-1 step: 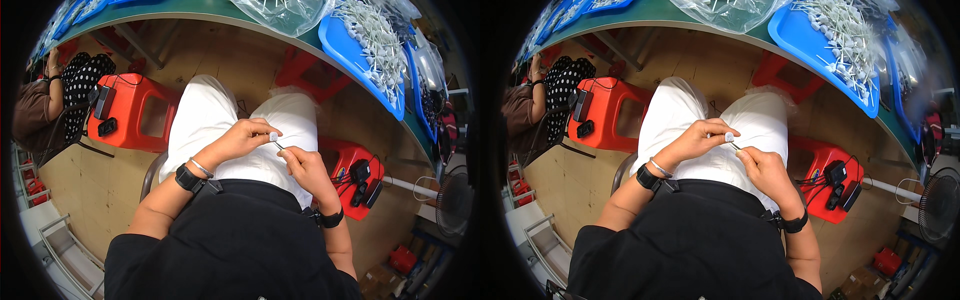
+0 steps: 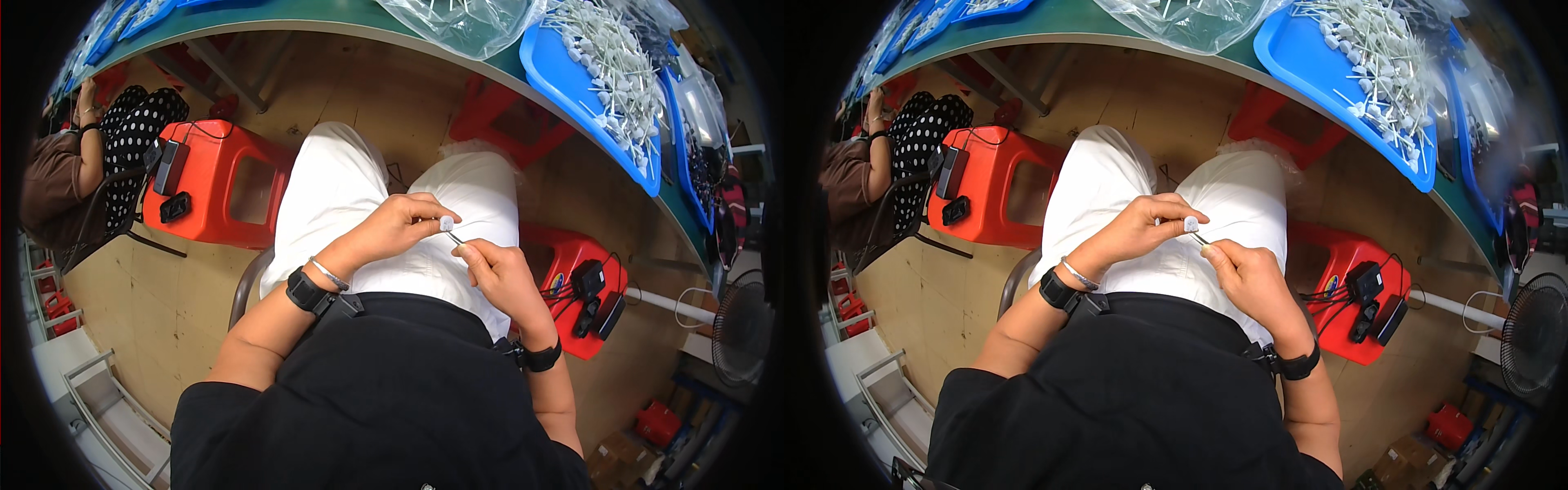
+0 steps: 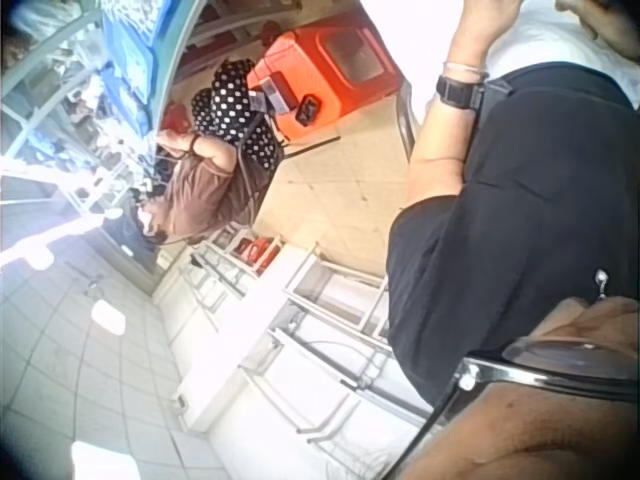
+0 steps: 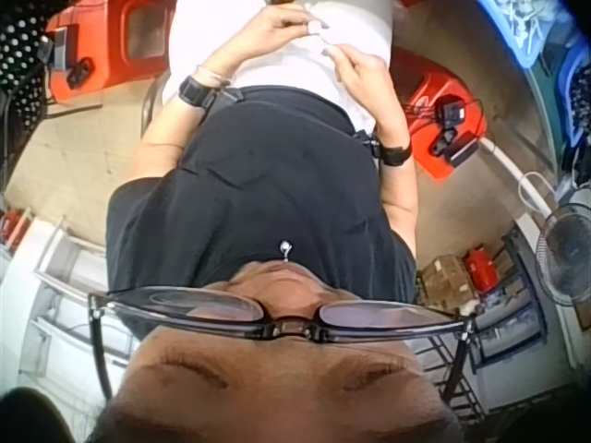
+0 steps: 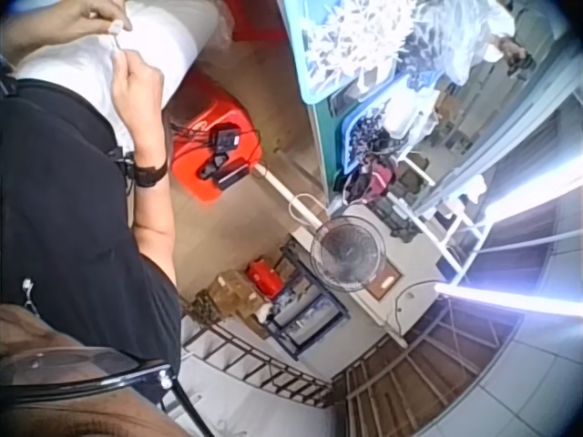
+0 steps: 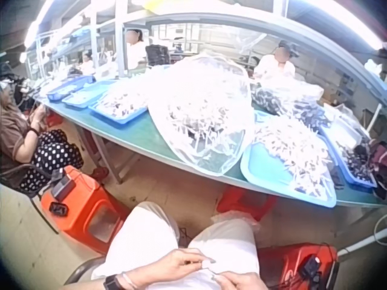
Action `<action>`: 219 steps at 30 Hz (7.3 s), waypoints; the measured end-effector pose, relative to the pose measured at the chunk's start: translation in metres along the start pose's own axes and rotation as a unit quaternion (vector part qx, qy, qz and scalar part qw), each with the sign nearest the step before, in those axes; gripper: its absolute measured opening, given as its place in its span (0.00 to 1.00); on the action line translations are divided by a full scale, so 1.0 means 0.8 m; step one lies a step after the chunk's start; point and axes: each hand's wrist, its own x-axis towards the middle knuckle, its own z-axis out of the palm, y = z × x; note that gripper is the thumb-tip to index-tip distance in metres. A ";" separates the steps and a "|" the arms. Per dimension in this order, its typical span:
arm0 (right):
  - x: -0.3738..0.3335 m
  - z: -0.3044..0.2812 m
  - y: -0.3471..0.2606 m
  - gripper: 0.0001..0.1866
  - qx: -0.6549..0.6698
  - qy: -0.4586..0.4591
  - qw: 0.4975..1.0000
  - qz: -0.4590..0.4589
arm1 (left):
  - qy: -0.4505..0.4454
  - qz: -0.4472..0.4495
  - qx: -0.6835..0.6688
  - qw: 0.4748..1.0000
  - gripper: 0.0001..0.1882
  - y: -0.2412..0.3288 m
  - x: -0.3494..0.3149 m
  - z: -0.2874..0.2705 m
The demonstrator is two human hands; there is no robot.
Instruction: Assembling small white plastic components by attaching a wire and a small circular cap.
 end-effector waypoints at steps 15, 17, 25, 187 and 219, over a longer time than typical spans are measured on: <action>0.014 -0.012 0.018 0.22 0.323 -0.193 0.905 0.200 | -0.059 -0.039 -0.043 0.997 0.12 -0.004 0.003 0.000; 0.015 -0.012 0.024 0.22 0.356 -0.211 0.889 0.194 | -0.062 -0.052 -0.067 0.994 0.12 -0.003 0.003 0.002; 0.016 -0.009 0.027 0.20 0.358 -0.219 0.890 0.179 | -0.066 -0.078 -0.101 0.990 0.12 -0.003 0.001 0.001; 0.010 0.014 0.013 0.06 -0.316 0.176 0.896 -0.256 | -0.048 -0.117 -0.121 0.985 0.12 0.001 0.004 0.004; 0.010 0.011 0.003 0.10 -0.012 0.045 0.994 -0.095 | -0.009 -0.061 -0.074 0.995 0.12 -0.008 0.001 0.008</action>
